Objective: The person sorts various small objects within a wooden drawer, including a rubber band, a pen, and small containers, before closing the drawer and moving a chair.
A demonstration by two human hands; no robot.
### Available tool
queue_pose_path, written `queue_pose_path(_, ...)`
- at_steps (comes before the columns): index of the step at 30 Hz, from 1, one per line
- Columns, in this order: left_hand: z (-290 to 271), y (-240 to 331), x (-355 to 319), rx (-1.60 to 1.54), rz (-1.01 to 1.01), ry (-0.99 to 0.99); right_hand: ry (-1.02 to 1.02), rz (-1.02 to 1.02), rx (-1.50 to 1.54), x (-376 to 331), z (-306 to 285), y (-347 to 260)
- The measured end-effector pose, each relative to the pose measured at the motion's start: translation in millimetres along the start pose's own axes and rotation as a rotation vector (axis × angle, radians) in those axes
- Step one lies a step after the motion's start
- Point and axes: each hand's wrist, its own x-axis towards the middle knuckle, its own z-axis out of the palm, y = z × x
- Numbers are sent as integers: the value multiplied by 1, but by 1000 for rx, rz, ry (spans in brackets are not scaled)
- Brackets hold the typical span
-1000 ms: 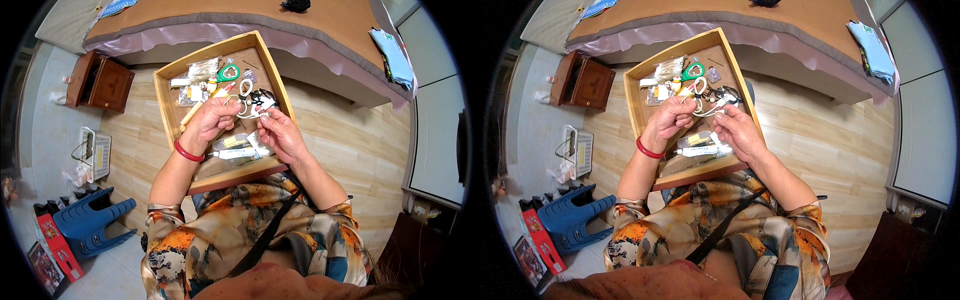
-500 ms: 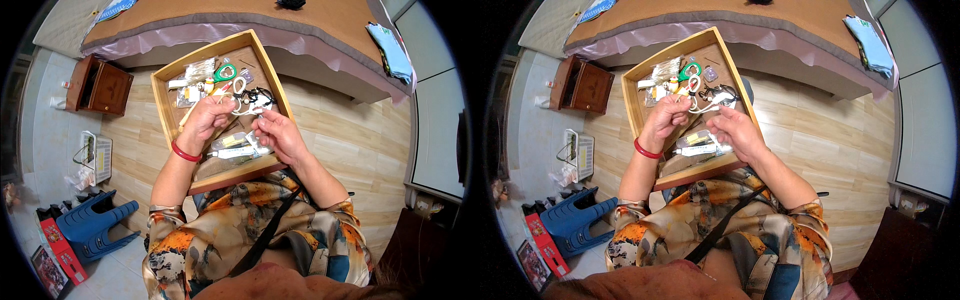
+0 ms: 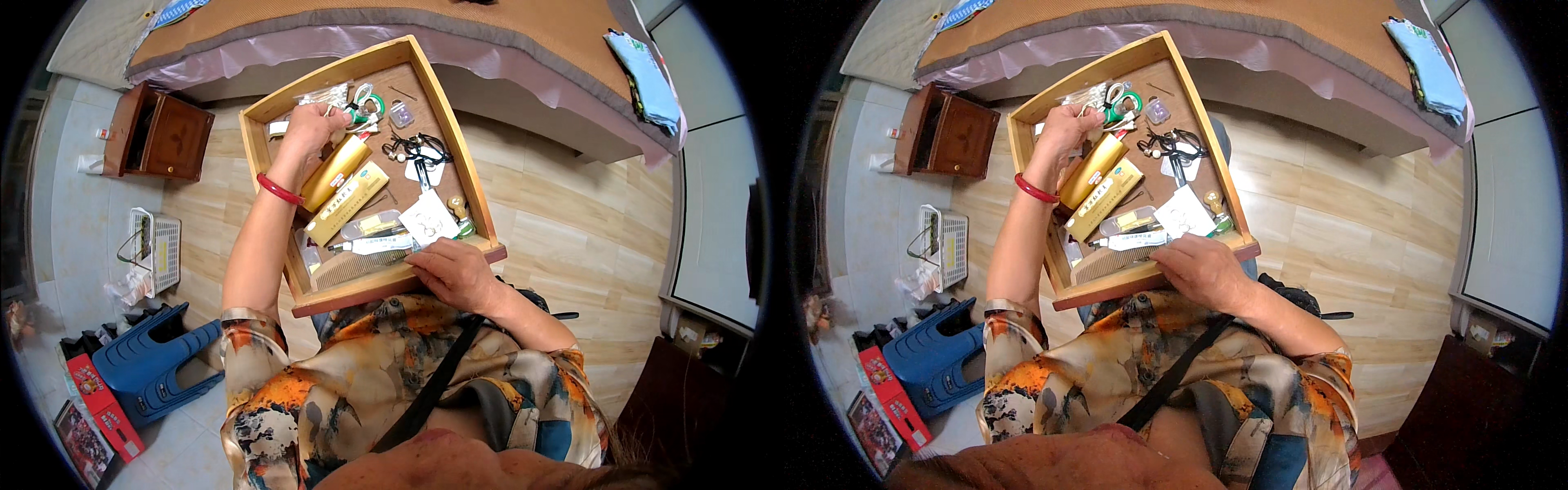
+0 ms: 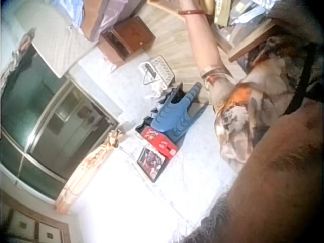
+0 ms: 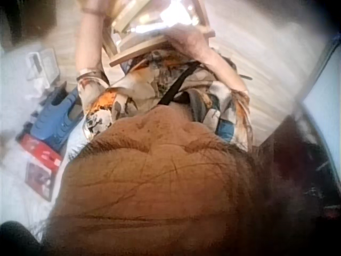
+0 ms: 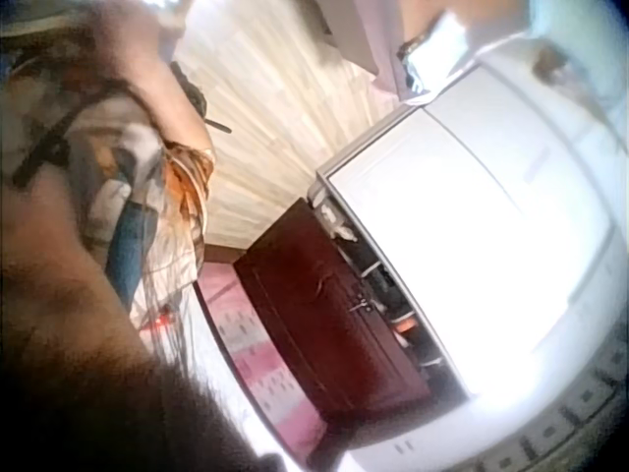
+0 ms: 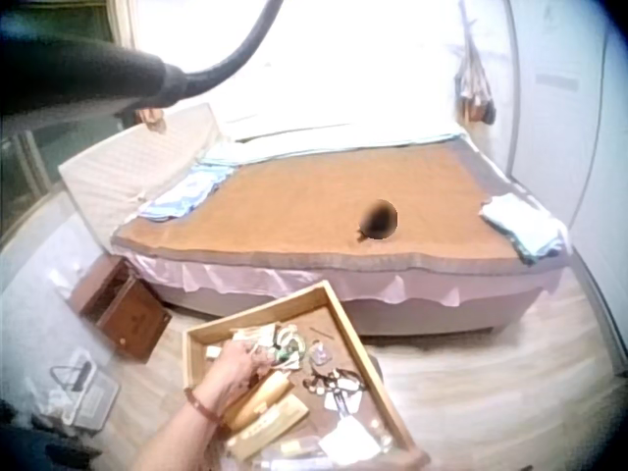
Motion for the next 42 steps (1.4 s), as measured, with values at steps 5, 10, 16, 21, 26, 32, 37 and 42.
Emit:
queue_pose_path(5, -1, -21, 10, 125, 215, 172, -2, -43, 10, -3, 2, 4)
queue_pose_path(10, 28, 0, -36, 311, 444, 92, 7, -77, -16, -4, 5, 3)
queue_pose_path(16, 81, -4, -81, 922, 697, -625, -18, -84, 4, -4, 5, 2)
queue_pose_path(21, 94, -16, -76, 1122, 741, -697, -6, -75, -5, -4, 6, 2)
queue_pose_path(26, 84, -19, -71, 1117, 703, -432, 1, -87, -19, -4, 6, 3)
queue_pose_path(32, 69, -16, -41, 984, 593, -43, -14, -107, -22, -2, 6, 3)
queue_pose_path(37, 67, -15, -45, 816, 695, 95, -32, -120, -6, -3, 3, 1)
queue_pose_path(42, 94, -26, -71, 878, 1076, -371, -42, -119, 17, -5, 3, 1)
